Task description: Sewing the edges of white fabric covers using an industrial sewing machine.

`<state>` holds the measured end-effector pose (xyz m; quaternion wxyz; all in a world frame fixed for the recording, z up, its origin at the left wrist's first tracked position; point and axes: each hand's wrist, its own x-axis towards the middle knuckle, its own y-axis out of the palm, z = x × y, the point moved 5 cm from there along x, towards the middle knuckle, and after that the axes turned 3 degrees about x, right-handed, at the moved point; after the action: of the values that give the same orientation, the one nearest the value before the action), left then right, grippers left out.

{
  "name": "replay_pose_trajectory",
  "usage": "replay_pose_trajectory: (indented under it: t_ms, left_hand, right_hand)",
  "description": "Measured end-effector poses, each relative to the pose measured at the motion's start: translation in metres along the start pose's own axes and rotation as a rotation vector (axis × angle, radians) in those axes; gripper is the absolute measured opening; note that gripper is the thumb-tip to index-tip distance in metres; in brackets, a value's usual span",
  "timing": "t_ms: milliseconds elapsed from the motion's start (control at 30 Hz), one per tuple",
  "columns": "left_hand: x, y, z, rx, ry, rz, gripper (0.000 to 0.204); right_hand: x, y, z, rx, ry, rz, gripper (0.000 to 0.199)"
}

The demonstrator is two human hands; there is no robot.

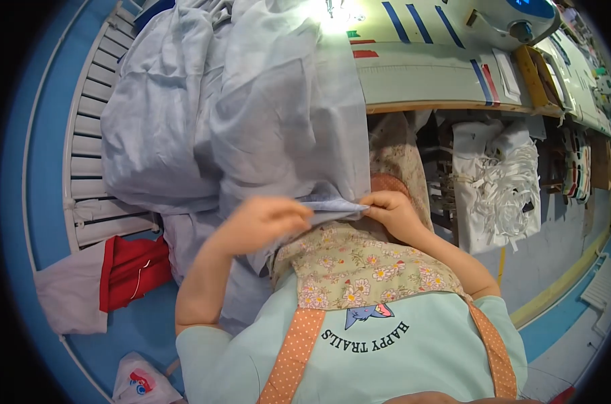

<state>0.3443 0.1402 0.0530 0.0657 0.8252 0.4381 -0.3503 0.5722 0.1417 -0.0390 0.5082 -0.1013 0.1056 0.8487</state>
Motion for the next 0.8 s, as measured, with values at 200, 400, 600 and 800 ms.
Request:
replay_pose_trajectory:
  t_ms: [200,400,600,800]
  left_hand:
    - [0.044,-0.102,-0.063,1.12,0.62,-1.16,0.038]
    - [0.076,-0.14,-0.034,1.047,0.437,-1.018,0.035]
    - [0.096,-0.163,-0.05,0.972,0.497,-1.052,0.036]
    - [0.121,-0.191,-0.063,0.957,0.441,-1.037,0.043]
  right_hand:
    - [0.025,-0.012,-0.017,-0.019,0.095,0.037,0.013]
    - [0.044,-0.018,-0.027,-0.005,0.193,0.091,0.012]
    - [0.072,-0.029,-0.003,-0.224,0.024,0.054,0.01]
    - [0.092,-0.033,0.012,-0.152,0.072,0.035,0.01]
